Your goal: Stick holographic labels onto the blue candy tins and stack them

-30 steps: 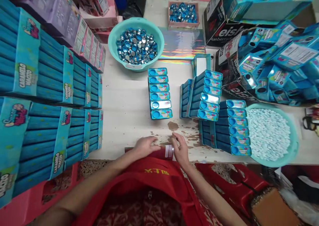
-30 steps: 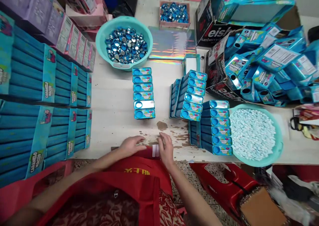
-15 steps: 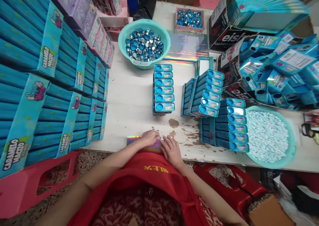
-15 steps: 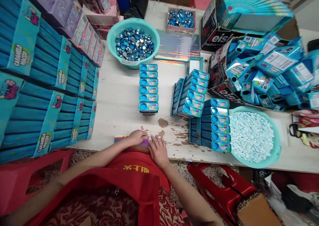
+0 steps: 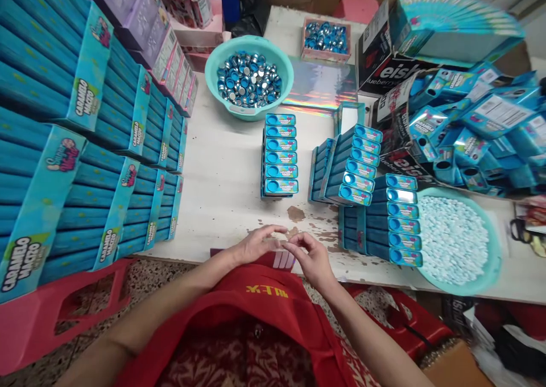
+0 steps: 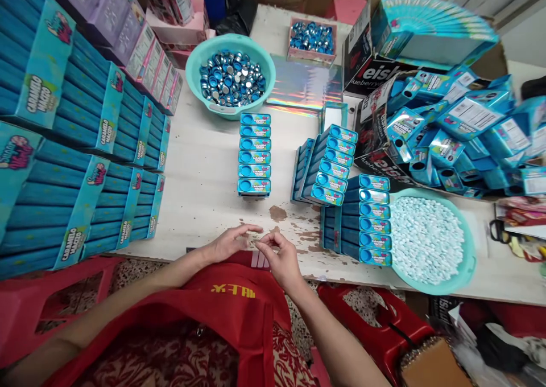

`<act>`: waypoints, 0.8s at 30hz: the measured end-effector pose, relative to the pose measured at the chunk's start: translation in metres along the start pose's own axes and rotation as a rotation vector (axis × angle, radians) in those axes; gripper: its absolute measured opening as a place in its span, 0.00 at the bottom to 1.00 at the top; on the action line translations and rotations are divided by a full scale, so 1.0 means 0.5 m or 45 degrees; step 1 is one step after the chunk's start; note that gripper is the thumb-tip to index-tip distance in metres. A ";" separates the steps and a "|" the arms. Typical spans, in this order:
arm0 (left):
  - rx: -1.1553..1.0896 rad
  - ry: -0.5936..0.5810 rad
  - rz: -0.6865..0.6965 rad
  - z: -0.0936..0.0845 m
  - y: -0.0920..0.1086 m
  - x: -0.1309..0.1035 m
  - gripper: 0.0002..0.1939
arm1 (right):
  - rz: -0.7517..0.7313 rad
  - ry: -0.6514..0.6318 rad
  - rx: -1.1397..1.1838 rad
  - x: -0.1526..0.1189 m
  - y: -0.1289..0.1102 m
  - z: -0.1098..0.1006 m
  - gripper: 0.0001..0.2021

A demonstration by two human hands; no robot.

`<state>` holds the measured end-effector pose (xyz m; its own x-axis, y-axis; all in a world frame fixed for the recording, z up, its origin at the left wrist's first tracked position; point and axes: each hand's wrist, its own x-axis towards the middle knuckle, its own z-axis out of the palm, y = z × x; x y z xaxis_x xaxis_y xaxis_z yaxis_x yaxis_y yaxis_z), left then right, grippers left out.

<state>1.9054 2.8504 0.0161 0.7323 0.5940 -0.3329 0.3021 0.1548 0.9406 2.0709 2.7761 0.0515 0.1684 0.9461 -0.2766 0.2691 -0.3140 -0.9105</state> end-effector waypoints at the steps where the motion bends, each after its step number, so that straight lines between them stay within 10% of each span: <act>1: -0.114 -0.023 -0.037 -0.002 0.022 -0.010 0.16 | 0.036 0.020 0.093 0.006 -0.018 -0.003 0.09; 11: 0.309 0.267 -0.079 -0.134 0.199 0.003 0.10 | -0.243 0.593 0.076 0.118 -0.119 0.052 0.09; 24: 0.216 0.157 0.056 -0.198 0.157 0.079 0.05 | -0.102 0.786 0.080 0.205 -0.096 0.087 0.10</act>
<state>1.8973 2.9642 0.0833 0.6699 0.6911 -0.2712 0.3774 -0.0024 0.9260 2.0337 2.8914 0.0535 0.6719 0.7407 0.0047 0.2506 -0.2213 -0.9424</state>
